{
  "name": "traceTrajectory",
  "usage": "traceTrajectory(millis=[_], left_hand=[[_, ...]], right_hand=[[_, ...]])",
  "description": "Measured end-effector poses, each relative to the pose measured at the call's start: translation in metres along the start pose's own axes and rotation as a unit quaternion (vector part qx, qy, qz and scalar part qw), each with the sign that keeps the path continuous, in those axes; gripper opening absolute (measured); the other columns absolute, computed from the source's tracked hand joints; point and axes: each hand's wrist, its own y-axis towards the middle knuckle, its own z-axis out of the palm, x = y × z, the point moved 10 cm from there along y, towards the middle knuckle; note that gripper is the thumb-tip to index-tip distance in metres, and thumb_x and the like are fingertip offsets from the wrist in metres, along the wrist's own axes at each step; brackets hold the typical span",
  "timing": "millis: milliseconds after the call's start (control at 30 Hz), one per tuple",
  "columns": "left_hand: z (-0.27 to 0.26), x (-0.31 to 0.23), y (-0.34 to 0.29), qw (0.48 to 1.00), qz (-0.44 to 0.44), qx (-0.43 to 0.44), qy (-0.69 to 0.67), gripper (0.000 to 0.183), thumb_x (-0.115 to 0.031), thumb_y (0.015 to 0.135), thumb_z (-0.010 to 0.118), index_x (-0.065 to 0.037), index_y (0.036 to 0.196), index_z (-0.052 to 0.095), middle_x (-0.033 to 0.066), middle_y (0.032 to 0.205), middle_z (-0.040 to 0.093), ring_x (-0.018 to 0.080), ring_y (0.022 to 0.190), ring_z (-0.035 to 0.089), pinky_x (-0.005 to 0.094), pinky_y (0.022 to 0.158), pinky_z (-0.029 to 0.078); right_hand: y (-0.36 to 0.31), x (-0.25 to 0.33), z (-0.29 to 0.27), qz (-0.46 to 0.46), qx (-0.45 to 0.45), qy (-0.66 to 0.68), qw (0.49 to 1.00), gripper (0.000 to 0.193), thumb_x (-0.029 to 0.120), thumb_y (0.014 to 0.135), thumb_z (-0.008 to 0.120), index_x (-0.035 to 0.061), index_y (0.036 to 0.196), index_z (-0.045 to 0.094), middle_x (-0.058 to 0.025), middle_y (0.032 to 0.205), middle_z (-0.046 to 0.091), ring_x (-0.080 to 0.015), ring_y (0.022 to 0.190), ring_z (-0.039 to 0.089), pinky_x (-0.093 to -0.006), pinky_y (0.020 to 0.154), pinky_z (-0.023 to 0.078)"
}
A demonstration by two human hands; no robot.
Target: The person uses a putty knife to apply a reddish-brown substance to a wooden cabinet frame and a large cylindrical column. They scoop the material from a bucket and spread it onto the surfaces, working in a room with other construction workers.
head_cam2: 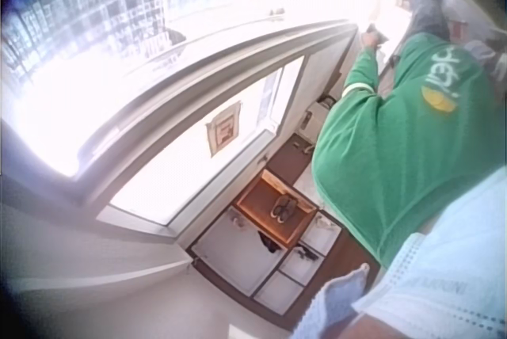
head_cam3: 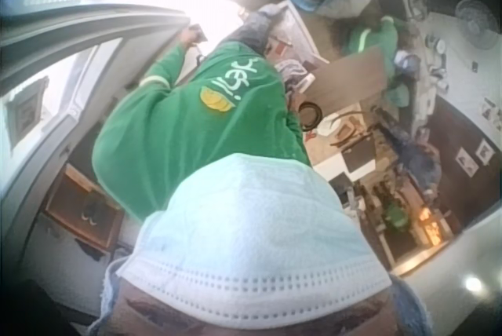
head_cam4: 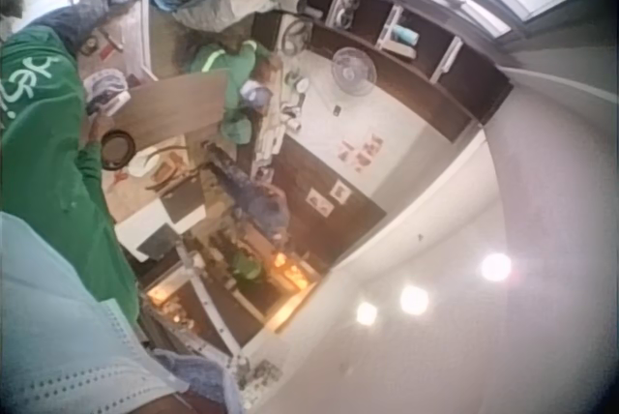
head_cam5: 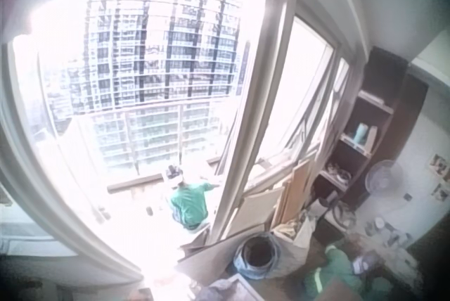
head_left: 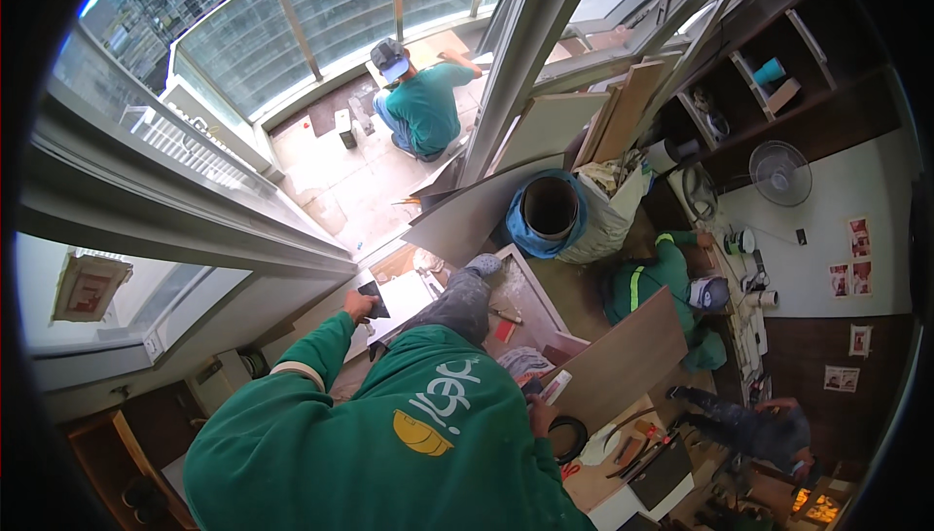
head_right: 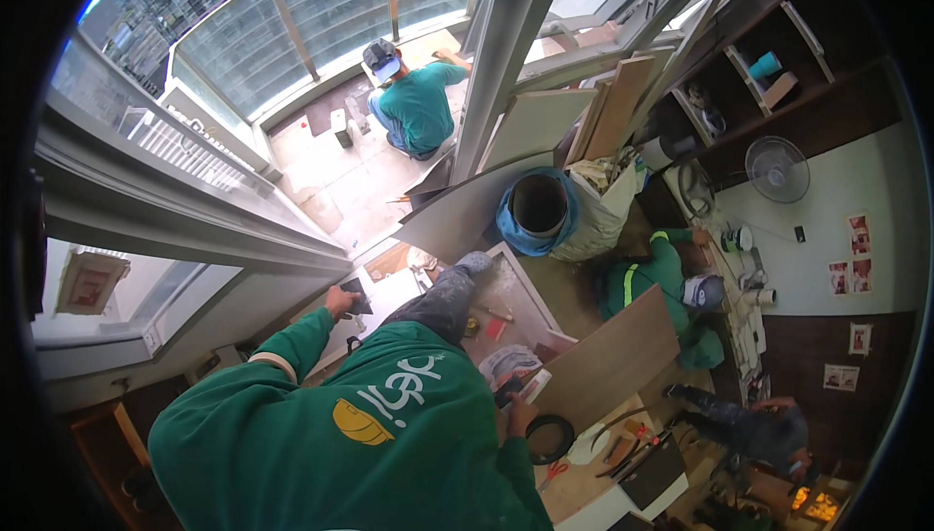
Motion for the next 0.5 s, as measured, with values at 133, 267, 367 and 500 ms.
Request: traceTrajectory(millis=[133, 267, 367, 500], left_hand=[[-0.002, 0.000, 0.003, 1.000, 0.014, -0.002, -0.002, 0.031, -0.017, 0.075, 0.077, 0.010, 0.080, 0.064, 0.0167, 0.073, 0.066, 0.0272, 0.057, 0.066, 0.0394, 0.043, 0.051], [-0.002, 0.002, 0.006, 1.000, 0.013, -0.001, 0.000, 0.031, -0.016, 0.075, 0.076, 0.011, 0.080, 0.063, 0.0170, 0.073, 0.066, 0.0275, 0.057, 0.066, 0.0393, 0.043, 0.052], [0.000, -0.007, -0.002, 1.000, 0.006, 0.001, -0.004, 0.031, -0.016, 0.076, 0.076, 0.011, 0.080, 0.063, 0.0175, 0.073, 0.066, 0.0281, 0.057, 0.067, 0.0392, 0.043, 0.053], [-0.002, -0.005, 0.004, 1.000, 0.006, -0.003, 0.010, 0.031, -0.017, 0.076, 0.076, 0.011, 0.079, 0.063, 0.0177, 0.073, 0.066, 0.0285, 0.056, 0.067, 0.0395, 0.043, 0.054]], right_hand=[[-0.006, -0.007, 0.000, 0.069, -0.016, 0.042, 0.997, 0.029, 0.019, 0.065, 0.073, -0.0072, 0.068, 0.061, -0.0103, 0.068, 0.061, -0.0183, 0.063, 0.058, -0.0366, 0.061, 0.049], [-0.010, -0.011, 0.004, 0.099, 0.008, 0.022, 0.995, 0.042, 0.022, 0.063, 0.074, -0.0139, 0.082, 0.062, -0.0170, 0.079, 0.065, -0.0238, 0.071, 0.061, -0.0392, 0.066, 0.050], [-0.010, -0.014, 0.004, 0.107, -0.003, 0.012, 0.994, 0.048, 0.024, 0.062, 0.075, -0.0165, 0.087, 0.063, -0.0206, 0.083, 0.066, -0.0265, 0.075, 0.063, -0.0406, 0.069, 0.050], [-0.007, -0.010, 0.006, 0.102, 0.011, -0.010, 0.995, 0.047, 0.024, 0.061, 0.075, -0.0154, 0.083, 0.064, -0.0203, 0.082, 0.066, -0.0262, 0.074, 0.062, -0.0405, 0.068, 0.050]])
